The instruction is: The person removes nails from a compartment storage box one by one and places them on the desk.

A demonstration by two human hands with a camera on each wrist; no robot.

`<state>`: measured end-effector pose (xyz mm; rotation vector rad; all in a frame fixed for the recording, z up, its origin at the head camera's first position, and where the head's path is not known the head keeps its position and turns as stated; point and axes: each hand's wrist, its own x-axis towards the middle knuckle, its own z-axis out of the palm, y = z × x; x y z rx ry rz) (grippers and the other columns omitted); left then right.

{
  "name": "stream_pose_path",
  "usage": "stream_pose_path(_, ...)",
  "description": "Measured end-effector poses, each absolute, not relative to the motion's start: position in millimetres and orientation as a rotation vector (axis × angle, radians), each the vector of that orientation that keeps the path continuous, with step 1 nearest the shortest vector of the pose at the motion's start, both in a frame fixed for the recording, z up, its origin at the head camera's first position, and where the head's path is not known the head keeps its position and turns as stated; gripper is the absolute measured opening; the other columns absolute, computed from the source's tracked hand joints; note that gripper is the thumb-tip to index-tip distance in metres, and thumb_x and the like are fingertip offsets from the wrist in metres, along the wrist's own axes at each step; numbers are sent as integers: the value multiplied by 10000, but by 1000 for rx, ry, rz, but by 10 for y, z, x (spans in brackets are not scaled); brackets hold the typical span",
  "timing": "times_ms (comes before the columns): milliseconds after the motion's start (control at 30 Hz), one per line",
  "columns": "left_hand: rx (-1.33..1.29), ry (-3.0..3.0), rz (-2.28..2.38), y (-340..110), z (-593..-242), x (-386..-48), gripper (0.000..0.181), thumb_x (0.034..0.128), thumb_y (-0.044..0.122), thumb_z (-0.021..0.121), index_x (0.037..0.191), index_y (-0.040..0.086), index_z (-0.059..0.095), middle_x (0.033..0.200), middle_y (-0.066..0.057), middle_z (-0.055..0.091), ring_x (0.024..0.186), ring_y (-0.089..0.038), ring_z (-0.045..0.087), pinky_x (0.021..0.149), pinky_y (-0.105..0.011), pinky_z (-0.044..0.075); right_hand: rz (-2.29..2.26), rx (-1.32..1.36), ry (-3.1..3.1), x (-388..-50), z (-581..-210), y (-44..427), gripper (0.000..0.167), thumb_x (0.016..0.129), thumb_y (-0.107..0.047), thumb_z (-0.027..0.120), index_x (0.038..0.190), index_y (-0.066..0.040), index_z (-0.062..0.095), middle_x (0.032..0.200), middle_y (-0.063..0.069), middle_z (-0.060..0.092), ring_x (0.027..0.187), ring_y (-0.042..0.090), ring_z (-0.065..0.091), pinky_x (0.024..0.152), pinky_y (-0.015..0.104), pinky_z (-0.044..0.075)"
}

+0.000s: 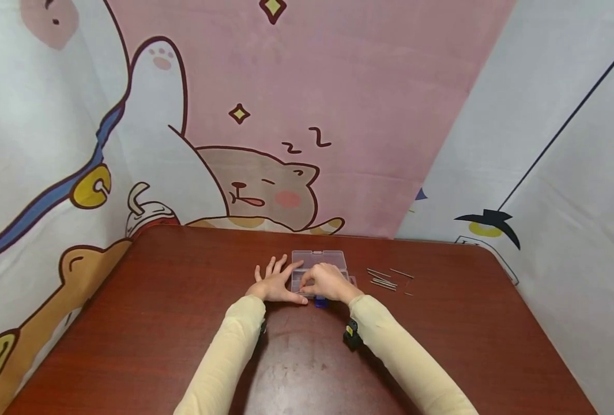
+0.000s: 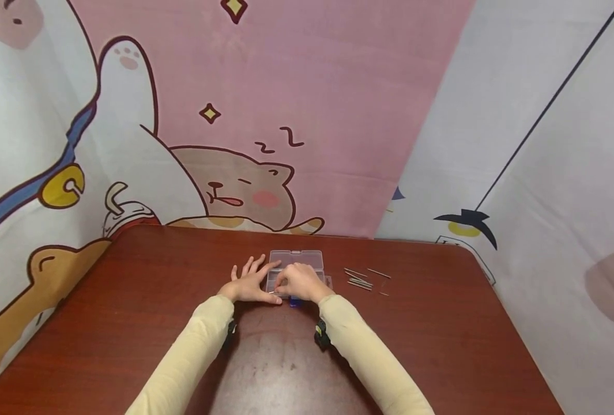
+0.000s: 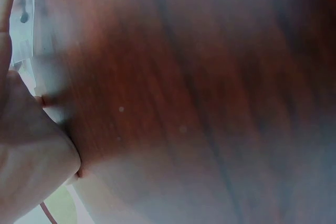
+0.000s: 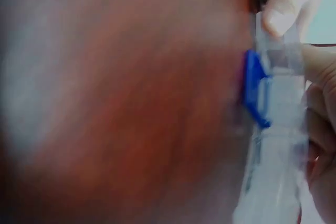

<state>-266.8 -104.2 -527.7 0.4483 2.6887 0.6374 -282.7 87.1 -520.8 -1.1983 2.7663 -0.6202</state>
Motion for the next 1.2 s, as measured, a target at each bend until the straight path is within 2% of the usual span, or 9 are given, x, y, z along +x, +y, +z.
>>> stream_pose_path(267,432,2709,627,-1047,-5416,-2720,1041,686,697,718,1536,391,201,1613,-88,-11,1442,-359,-78,1029,-658,-95,-819,-1244,2698,-2821,-5242,942,46,860,-186,748,860,-145,768,773,-135,688,559,-16,460,532,216,405)
stream_pose_path(533,435,2692,634,-1036,-5282,-2672,1030,696,668,737,1536,352,233,1608,-122,26,1442,-379,-45,1033,-671,-66,-1033,-1230,2620,-2790,-5199,1005,41,861,-130,743,883,-103,763,752,-119,678,496,-12,353,478,207,335)
stream_pose_path(700,429,2688,600,-1024,-5297,-2672,1039,702,694,709,1542,375,186,1612,-100,-6,1444,-357,-69,1038,-657,-81,-1176,-1242,2614,-2773,-5188,1062,99,876,-129,722,906,-40,755,558,-144,489,453,-5,297,435,197,288)
stream_pose_path(800,424,2692,585,-1021,-5309,-2667,1044,699,695,710,1543,376,184,1612,-96,-6,1445,-354,-66,1041,-656,-73,-1269,-1211,2627,-2773,-5164,1100,133,891,-140,707,921,-18,750,519,-129,376,449,9,274,426,211,271)
stream_pose_path(933,431,2704,618,-1017,-5311,-2658,1044,689,682,728,1538,340,226,1607,-124,34,1443,-374,-36,1037,-673,-58,-1333,-1135,2677,-2773,-5124,1178,116,892,-139,710,923,-37,756,524,-116,363,462,22,273,445,225,276)
stream_pose_path(1100,416,2696,602,-1019,-5326,-2667,1047,696,687,713,1543,371,185,1612,-96,-8,1446,-345,-76,1046,-644,-87,-1368,-1050,2722,-2777,-5092,1307,69,880,-107,719,906,-66,769,507,-106,356,460,31,276,451,220,275)
stream_pose_path(1200,419,2702,613,-1021,-5300,-2661,1038,699,667,726,1542,352,209,1611,-102,11,1445,-355,-62,1047,-643,-82,-1383,-1016,2734,-2779,-5077,1384,75,875,-105,725,901,-50,769,505,-106,349,465,39,280,457,222,268)
